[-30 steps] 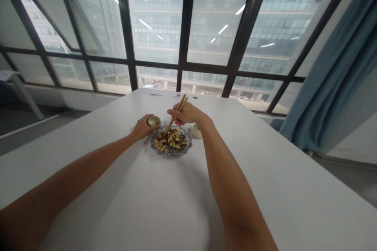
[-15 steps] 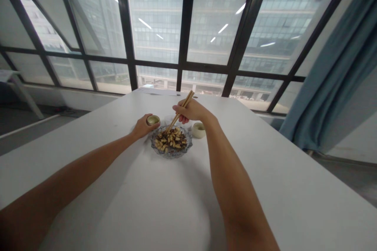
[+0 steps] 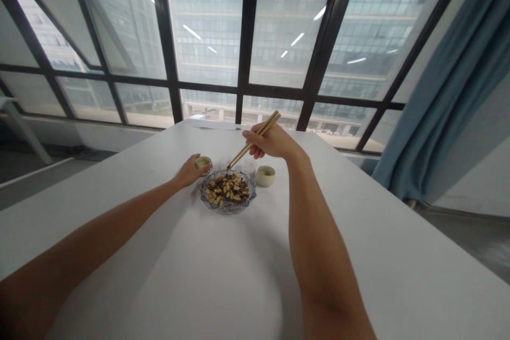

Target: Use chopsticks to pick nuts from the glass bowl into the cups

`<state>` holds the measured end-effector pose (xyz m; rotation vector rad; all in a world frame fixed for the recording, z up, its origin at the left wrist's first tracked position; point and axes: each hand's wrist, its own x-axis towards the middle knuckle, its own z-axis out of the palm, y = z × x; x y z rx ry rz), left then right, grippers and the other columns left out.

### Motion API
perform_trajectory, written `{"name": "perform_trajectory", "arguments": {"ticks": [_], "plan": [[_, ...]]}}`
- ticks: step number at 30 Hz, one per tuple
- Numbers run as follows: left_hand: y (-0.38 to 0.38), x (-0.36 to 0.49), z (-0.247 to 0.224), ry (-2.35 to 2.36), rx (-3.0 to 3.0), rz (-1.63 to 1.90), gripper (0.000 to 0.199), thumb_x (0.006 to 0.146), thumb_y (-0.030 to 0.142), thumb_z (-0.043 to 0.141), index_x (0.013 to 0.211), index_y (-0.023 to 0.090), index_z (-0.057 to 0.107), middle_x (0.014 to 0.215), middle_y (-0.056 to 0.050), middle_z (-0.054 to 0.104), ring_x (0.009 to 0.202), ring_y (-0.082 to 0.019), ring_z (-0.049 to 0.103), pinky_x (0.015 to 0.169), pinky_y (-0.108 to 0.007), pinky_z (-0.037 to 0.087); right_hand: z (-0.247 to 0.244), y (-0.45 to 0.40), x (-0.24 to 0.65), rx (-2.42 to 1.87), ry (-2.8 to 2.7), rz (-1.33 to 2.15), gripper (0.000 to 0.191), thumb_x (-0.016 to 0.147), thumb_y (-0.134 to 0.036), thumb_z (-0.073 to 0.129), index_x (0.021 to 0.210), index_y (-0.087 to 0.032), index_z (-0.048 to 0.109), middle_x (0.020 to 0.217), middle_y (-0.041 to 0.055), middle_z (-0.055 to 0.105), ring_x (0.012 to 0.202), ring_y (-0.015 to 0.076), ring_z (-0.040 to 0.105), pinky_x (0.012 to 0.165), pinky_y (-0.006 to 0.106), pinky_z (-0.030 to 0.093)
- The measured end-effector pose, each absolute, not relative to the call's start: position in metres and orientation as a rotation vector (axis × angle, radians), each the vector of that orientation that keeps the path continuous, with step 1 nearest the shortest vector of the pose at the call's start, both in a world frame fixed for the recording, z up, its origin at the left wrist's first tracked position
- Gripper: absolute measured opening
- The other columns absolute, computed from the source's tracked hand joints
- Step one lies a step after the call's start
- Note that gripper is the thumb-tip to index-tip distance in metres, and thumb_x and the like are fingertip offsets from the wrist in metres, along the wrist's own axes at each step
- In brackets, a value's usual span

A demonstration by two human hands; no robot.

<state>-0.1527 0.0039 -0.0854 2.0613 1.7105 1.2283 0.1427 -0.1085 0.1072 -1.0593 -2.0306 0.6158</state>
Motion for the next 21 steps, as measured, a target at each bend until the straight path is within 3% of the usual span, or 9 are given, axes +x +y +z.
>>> {"name": "perform_trajectory", "arguments": {"ticks": [4,9,16,21], "plan": [[0.011,-0.144,-0.073,1.700,2.363,1.244,0.069,0.080,0.056,0.071,0.135,0.018,0.056,0.142,-0.018,0.060,0.132,-0.036,0.054,0.112,-0.051,0.040,0.107,-0.107,0.149,-1.130,-2.039,0.572,0.037,0.094,-0.045,0.069,0.072,-0.015,0.066,0.059,0.0066,0.071,0.046,0.0135,0.066,0.042,0.020,0.054],[0.022,-0.111,-0.054,1.575,2.634,1.018,0.070,0.083,0.059,0.067,0.138,0.019,0.054,0.139,-0.017,0.062,0.131,-0.037,0.054,0.114,-0.053,0.034,0.103,-0.103,0.153,-1.192,-2.083,0.609,0.035,0.095,-0.040,0.068,0.071,-0.015,0.065,0.059,0.0066,0.071,0.047,0.0139,0.067,0.043,0.021,0.055],[0.034,-0.081,-0.041,1.655,2.551,0.616,0.070,0.082,0.055,0.068,0.140,0.022,0.049,0.126,-0.015,0.070,0.122,-0.037,0.063,0.106,-0.053,0.041,0.101,-0.101,0.159,-1.191,-2.077,0.642,0.035,0.095,-0.039,0.069,0.071,-0.014,0.066,0.058,0.0069,0.071,0.048,0.0150,0.068,0.043,0.022,0.055],[0.031,-0.085,-0.038,1.440,2.679,0.836,0.077,0.076,0.038,0.075,0.145,0.018,0.045,0.137,-0.016,0.062,0.126,-0.034,0.059,0.107,-0.049,0.044,0.101,-0.098,0.164,-1.187,-1.989,0.578,0.035,0.095,-0.039,0.068,0.072,-0.014,0.064,0.057,0.0066,0.070,0.046,0.0147,0.067,0.041,0.021,0.053]]}}
